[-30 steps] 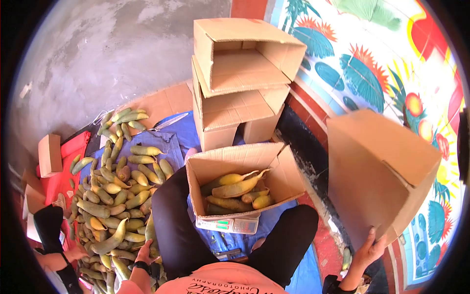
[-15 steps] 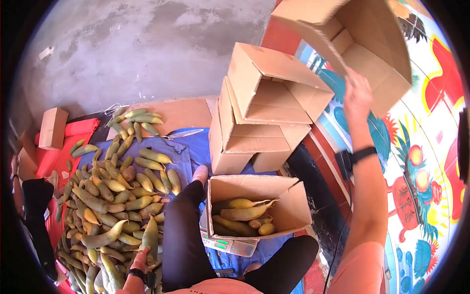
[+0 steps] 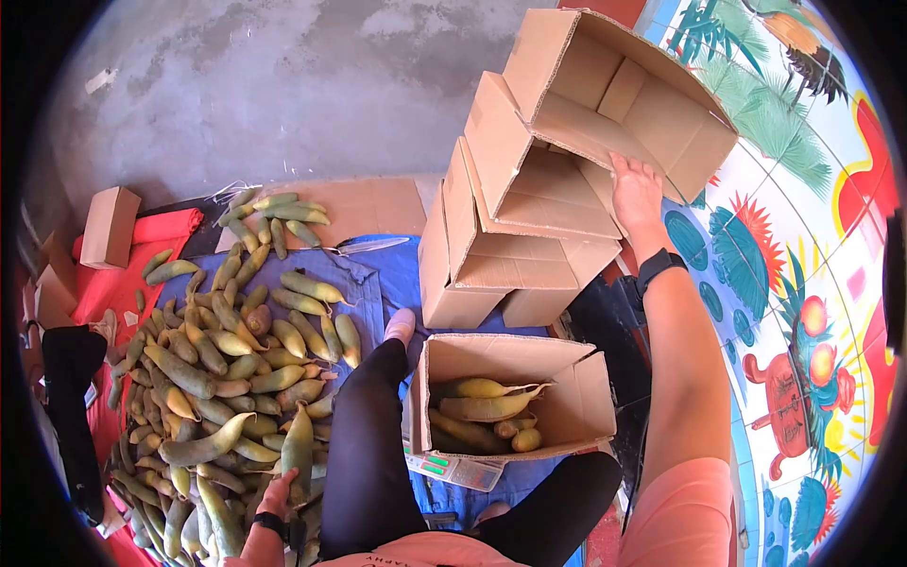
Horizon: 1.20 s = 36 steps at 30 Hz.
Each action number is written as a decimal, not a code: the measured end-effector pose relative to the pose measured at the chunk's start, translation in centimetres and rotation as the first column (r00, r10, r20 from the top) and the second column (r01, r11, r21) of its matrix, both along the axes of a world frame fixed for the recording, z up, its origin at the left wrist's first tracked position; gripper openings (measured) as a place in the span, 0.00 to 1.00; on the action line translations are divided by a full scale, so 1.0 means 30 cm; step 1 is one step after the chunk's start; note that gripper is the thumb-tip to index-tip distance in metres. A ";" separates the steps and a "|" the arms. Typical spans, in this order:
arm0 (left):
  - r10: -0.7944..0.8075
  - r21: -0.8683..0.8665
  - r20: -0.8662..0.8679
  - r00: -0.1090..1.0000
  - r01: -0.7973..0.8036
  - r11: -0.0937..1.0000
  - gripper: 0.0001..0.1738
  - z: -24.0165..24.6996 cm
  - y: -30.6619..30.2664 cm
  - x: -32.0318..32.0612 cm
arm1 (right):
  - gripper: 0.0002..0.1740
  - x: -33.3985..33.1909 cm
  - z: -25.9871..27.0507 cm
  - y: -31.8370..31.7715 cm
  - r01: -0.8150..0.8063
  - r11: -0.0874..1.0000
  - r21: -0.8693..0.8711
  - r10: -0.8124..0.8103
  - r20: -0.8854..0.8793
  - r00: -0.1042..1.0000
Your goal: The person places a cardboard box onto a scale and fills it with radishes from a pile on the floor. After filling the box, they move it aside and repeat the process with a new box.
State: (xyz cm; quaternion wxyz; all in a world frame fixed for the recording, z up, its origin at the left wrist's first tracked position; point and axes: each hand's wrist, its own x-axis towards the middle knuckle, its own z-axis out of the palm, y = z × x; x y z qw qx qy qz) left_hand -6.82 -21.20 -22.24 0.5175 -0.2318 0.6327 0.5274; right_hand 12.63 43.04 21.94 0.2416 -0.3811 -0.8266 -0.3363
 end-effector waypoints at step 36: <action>-0.712 -0.573 -0.647 0.272 0.442 0.690 0.38 0.311 -0.035 -0.246 | 0.11 0.987 -0.715 -0.804 0.010 0.855 -0.519 -0.051 -0.065 0.997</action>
